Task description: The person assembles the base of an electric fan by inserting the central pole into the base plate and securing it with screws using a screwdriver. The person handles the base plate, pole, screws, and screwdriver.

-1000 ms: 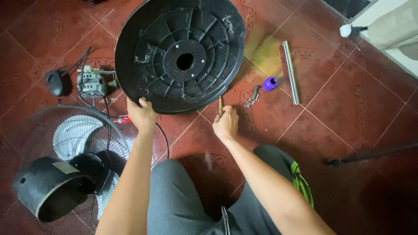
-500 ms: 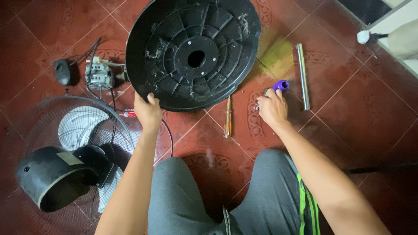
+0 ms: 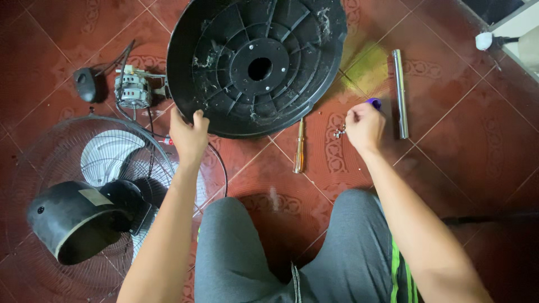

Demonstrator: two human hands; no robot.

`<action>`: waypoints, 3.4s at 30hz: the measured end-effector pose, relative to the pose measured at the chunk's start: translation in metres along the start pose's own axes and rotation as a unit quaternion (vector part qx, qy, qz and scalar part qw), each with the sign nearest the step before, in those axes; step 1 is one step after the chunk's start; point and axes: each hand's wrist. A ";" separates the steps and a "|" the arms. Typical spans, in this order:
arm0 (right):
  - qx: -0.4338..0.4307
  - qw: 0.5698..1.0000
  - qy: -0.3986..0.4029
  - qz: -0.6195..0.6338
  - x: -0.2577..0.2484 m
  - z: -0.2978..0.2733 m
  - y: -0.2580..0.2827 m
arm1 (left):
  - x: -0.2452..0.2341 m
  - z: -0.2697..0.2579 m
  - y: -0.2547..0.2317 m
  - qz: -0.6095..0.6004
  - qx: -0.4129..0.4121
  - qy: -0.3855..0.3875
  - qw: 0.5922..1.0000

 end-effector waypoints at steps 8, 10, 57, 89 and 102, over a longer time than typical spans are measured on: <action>-0.054 0.980 -0.062 0.179 0.038 0.004 0.087 | -0.016 0.043 -0.038 -0.147 0.031 0.049 0.988; -0.083 0.968 -0.047 0.232 0.054 0.008 0.124 | -0.014 0.049 -0.039 -0.158 0.025 0.063 0.985; -0.224 0.949 -0.163 0.151 0.129 0.028 0.262 | -0.010 0.046 -0.046 -0.109 -0.016 0.111 0.988; 0.211 0.957 0.182 -0.081 0.099 -0.111 0.110 | -0.017 0.068 -0.127 0.046 0.275 0.030 0.960; -0.034 0.991 -0.048 0.116 -0.009 -0.130 0.233 | 0.013 0.091 -0.164 0.154 0.251 0.070 0.953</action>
Point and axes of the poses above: each hand's wrist, its own z-axis towards the middle knuckle, its own x-axis out of the palm, y = z × x, and after that the axes turned 11 degrees about -x, right-handed
